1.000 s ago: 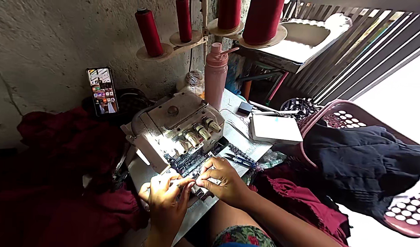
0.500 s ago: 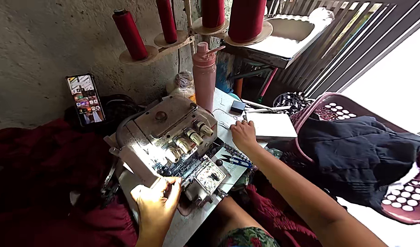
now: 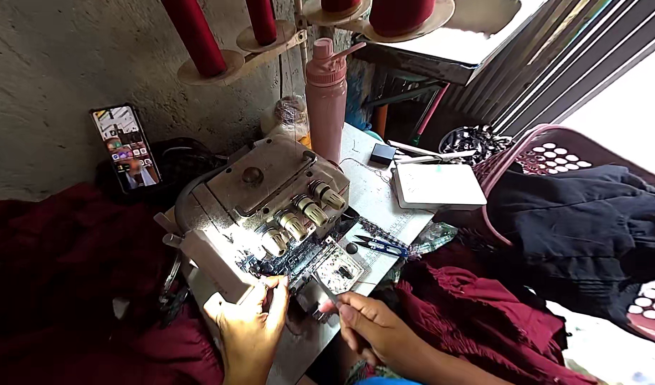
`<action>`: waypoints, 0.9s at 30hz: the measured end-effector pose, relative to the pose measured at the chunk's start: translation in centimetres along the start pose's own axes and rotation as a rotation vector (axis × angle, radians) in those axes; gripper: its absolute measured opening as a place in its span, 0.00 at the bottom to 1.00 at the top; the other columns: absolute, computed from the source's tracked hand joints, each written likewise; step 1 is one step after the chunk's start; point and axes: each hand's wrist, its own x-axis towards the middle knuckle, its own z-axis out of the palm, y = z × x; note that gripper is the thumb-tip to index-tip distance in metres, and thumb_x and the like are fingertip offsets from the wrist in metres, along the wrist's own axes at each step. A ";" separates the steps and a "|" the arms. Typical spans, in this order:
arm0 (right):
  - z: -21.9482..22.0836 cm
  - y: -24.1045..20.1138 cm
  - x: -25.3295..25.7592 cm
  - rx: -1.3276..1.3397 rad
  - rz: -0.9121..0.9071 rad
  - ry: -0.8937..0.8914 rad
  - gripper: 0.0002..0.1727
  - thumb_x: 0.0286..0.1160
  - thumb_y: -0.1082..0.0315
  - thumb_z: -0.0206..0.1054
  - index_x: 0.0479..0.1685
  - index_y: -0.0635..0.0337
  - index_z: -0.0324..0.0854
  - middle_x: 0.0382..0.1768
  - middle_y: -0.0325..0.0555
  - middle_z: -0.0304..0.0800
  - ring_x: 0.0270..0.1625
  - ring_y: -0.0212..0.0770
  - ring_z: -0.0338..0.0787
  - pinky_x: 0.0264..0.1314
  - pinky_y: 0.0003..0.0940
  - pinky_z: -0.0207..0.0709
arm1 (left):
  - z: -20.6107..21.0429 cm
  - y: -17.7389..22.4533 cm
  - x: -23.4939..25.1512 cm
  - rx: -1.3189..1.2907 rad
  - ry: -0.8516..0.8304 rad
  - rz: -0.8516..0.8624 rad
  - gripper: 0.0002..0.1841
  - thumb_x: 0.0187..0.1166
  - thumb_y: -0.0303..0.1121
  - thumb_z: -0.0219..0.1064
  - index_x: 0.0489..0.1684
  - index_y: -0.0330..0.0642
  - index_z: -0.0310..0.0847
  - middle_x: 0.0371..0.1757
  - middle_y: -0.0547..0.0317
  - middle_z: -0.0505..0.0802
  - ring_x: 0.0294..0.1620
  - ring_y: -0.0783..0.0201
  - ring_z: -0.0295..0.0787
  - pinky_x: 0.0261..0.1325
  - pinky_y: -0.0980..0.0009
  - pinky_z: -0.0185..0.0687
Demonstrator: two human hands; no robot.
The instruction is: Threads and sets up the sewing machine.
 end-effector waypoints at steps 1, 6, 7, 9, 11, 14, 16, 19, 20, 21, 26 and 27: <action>0.4 0.2 0.3 0.036 0.047 -0.017 0.19 0.94 0.62 0.44 0.70 0.57 0.75 0.22 0.24 0.76 0.16 0.18 0.72 0.17 0.15 0.68 | 0.0 0.0 0.0 0.000 0.002 -0.001 0.11 0.69 0.42 0.67 0.20 0.52 0.91 0.20 0.71 0.85 0.25 0.75 0.73 0.53 0.56 0.58; 1.5 0.3 1.6 0.182 0.192 -0.049 0.21 0.90 0.64 0.41 0.70 0.55 0.75 0.19 0.27 0.79 0.16 0.23 0.77 0.17 0.18 0.71 | 0.1 0.1 0.0 0.016 0.022 -0.009 0.11 0.69 0.42 0.67 0.20 0.52 0.91 0.20 0.70 0.84 0.25 0.74 0.73 0.53 0.55 0.57; 1.6 0.3 1.9 0.202 0.202 -0.042 0.20 0.90 0.64 0.42 0.69 0.56 0.75 0.19 0.27 0.79 0.15 0.22 0.77 0.16 0.17 0.71 | 0.1 0.1 0.0 0.018 0.026 -0.010 0.12 0.68 0.42 0.67 0.20 0.52 0.91 0.20 0.71 0.84 0.25 0.74 0.72 0.52 0.55 0.57; 1.7 0.2 2.4 0.231 0.216 -0.030 0.19 0.91 0.64 0.43 0.69 0.57 0.75 0.18 0.28 0.79 0.14 0.22 0.76 0.16 0.16 0.69 | 0.1 0.1 0.0 0.017 0.025 -0.007 0.12 0.68 0.43 0.67 0.19 0.52 0.91 0.19 0.71 0.84 0.25 0.74 0.72 0.52 0.55 0.57; 1.8 0.1 2.7 0.241 0.215 -0.023 0.19 0.92 0.64 0.44 0.68 0.57 0.75 0.18 0.28 0.79 0.14 0.22 0.76 0.16 0.16 0.69 | 0.1 0.1 0.0 0.015 0.022 -0.009 0.11 0.67 0.43 0.67 0.19 0.52 0.91 0.19 0.72 0.83 0.25 0.74 0.72 0.53 0.55 0.57; 1.9 0.1 2.9 0.245 0.197 -0.015 0.18 0.92 0.64 0.45 0.67 0.57 0.76 0.17 0.29 0.80 0.14 0.22 0.76 0.15 0.15 0.68 | 0.1 0.0 0.0 0.012 0.018 -0.004 0.11 0.68 0.42 0.67 0.19 0.52 0.91 0.20 0.71 0.84 0.25 0.74 0.73 0.53 0.55 0.57; 1.9 0.1 2.9 0.247 0.194 -0.013 0.18 0.92 0.65 0.45 0.66 0.57 0.77 0.17 0.28 0.80 0.14 0.21 0.76 0.15 0.15 0.68 | 0.1 0.0 -0.1 0.006 0.018 -0.003 0.11 0.68 0.42 0.67 0.19 0.52 0.91 0.20 0.71 0.84 0.25 0.74 0.72 0.53 0.55 0.57; 1.9 0.2 2.7 0.241 0.194 -0.023 0.18 0.92 0.65 0.45 0.66 0.57 0.77 0.18 0.28 0.80 0.14 0.21 0.76 0.15 0.15 0.68 | 0.1 0.0 0.0 0.011 0.018 -0.009 0.11 0.68 0.42 0.67 0.19 0.52 0.90 0.19 0.72 0.83 0.25 0.75 0.71 0.53 0.55 0.56; 1.9 0.2 2.6 0.240 0.193 -0.024 0.18 0.92 0.65 0.45 0.66 0.57 0.77 0.18 0.28 0.80 0.14 0.21 0.76 0.15 0.15 0.68 | 0.1 0.1 0.0 0.016 0.021 -0.010 0.11 0.68 0.42 0.66 0.19 0.52 0.90 0.19 0.72 0.82 0.24 0.75 0.71 0.53 0.56 0.56; 1.9 0.2 2.5 0.238 0.190 -0.025 0.18 0.91 0.65 0.45 0.66 0.57 0.77 0.18 0.28 0.80 0.14 0.21 0.76 0.15 0.15 0.68 | 0.1 0.1 0.0 0.019 0.028 -0.009 0.11 0.68 0.42 0.66 0.18 0.52 0.89 0.18 0.72 0.82 0.24 0.75 0.70 0.53 0.56 0.56; 1.8 0.1 2.6 0.254 0.193 -0.022 0.18 0.92 0.65 0.45 0.66 0.57 0.77 0.17 0.28 0.80 0.14 0.21 0.75 0.16 0.15 0.68 | 0.2 0.0 -0.1 0.024 0.027 -0.008 0.11 0.67 0.42 0.67 0.20 0.52 0.91 0.19 0.71 0.82 0.25 0.73 0.72 0.52 0.56 0.57; 1.8 0.1 2.7 0.255 0.195 -0.017 0.18 0.92 0.65 0.45 0.67 0.57 0.77 0.17 0.29 0.80 0.14 0.21 0.75 0.15 0.15 0.68 | 0.2 0.0 -0.1 0.025 0.025 -0.010 0.11 0.67 0.42 0.67 0.20 0.52 0.91 0.19 0.71 0.82 0.26 0.73 0.72 0.53 0.56 0.57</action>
